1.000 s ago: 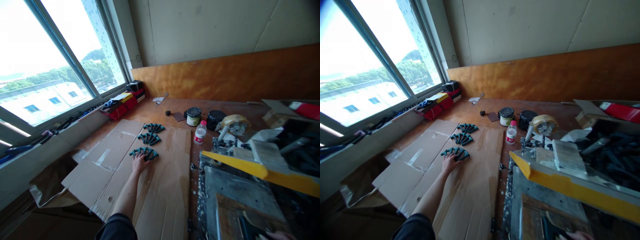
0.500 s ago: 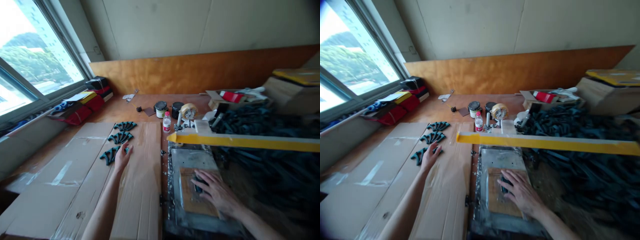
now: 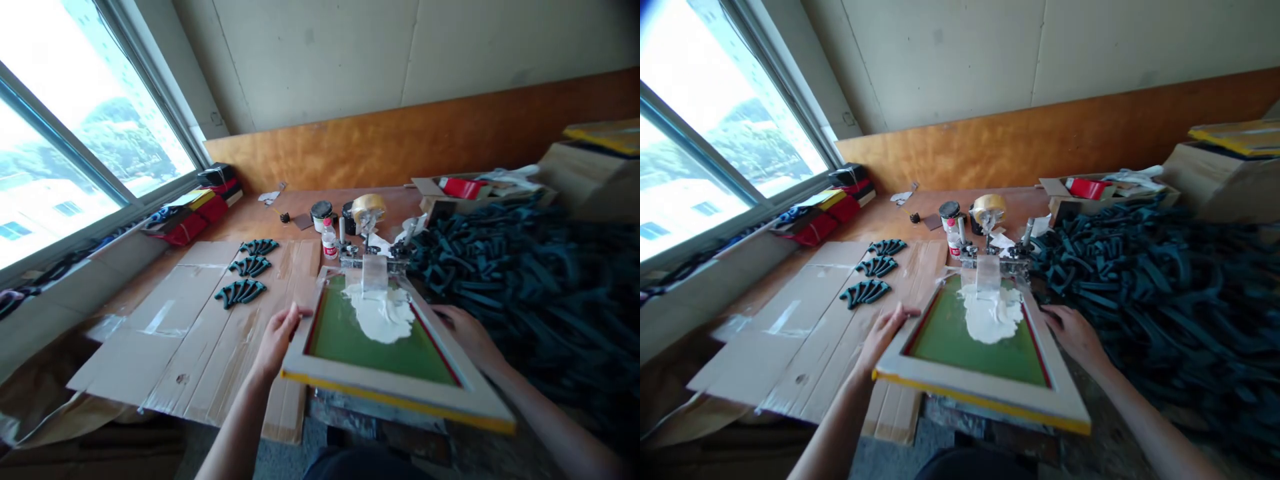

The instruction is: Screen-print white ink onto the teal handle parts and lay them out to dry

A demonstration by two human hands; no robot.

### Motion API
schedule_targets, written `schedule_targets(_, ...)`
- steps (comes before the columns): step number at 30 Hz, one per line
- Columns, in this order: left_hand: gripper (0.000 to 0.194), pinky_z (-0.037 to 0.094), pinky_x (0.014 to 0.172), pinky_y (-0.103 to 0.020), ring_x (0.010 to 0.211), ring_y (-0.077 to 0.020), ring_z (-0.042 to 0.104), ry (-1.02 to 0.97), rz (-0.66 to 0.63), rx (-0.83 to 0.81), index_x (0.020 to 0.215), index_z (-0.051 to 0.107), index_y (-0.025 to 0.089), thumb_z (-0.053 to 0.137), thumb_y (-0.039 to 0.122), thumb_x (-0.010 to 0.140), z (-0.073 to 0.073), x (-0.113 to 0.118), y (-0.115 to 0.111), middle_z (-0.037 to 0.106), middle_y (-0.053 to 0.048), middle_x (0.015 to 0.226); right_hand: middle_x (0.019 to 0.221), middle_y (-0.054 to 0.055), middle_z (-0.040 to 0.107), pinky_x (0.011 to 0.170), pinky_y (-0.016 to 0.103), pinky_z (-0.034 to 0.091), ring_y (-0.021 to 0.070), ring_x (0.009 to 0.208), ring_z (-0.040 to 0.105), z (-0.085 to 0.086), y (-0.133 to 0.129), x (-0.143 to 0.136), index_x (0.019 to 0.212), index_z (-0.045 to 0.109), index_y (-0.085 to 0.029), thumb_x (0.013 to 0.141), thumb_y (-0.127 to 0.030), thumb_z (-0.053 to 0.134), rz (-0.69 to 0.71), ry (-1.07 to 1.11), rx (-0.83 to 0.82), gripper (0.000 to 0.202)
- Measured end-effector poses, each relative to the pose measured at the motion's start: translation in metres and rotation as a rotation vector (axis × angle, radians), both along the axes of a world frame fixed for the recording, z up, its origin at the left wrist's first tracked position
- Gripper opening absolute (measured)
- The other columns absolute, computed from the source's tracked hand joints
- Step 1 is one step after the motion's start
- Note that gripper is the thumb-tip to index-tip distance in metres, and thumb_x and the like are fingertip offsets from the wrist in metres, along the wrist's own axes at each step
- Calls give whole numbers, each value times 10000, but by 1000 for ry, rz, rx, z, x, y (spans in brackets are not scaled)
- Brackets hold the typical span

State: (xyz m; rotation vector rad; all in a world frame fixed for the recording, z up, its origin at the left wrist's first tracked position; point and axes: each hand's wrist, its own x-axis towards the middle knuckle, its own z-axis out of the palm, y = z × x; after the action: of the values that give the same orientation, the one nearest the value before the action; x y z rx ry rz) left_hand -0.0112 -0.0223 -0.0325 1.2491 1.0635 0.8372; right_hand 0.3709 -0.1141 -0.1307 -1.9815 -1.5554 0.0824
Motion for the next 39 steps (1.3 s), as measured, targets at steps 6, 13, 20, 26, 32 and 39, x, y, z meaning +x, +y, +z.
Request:
schedule_targets(6,883,326,504,-200,523,-84,430,156,-19,-66,1412,439,139,656,636,714,-126,-11,-22,475,78,583,1329,150,496,994,437,445,310,1210,485,31,51,-47,1288,508,-170,797,-346,666,220,-174,141,545)
schedule_targets(13,771,366,550,-222,582,-116,482,236,-35,-48,1400,469,164,613,587,772,-162,-10,-15,525,47,620,949,63,651,764,276,461,213,913,611,46,70,-91,929,593,-190,814,-242,662,365,-326,-312,144)
schedule_targets(20,692,392,583,-228,634,-136,526,247,-30,-55,1327,541,148,586,584,792,-162,-11,-17,581,15,675,881,77,642,696,282,420,216,852,591,25,40,-91,974,583,-159,838,-105,515,283,-483,-193,162)
schedule_targets(26,657,398,583,-229,629,-130,528,228,-71,-70,1297,553,136,551,580,812,-163,-12,-17,595,8,715,860,73,630,712,297,416,207,847,555,15,4,-107,862,588,-160,782,-29,456,697,-450,-132,202)
schedule_targets(32,653,409,599,-242,643,-145,548,241,-48,-63,1258,587,143,564,597,790,-162,-10,-17,609,2,706,793,19,621,645,273,401,178,790,546,33,1,-90,794,576,-194,795,-98,535,876,-350,-209,105)
schedule_targets(39,615,390,560,-237,604,-140,538,241,-32,-74,1227,597,116,572,546,789,-157,-7,-18,598,9,670,869,86,640,733,325,471,218,863,570,8,-13,-102,901,636,-155,805,-84,469,798,-394,66,205)
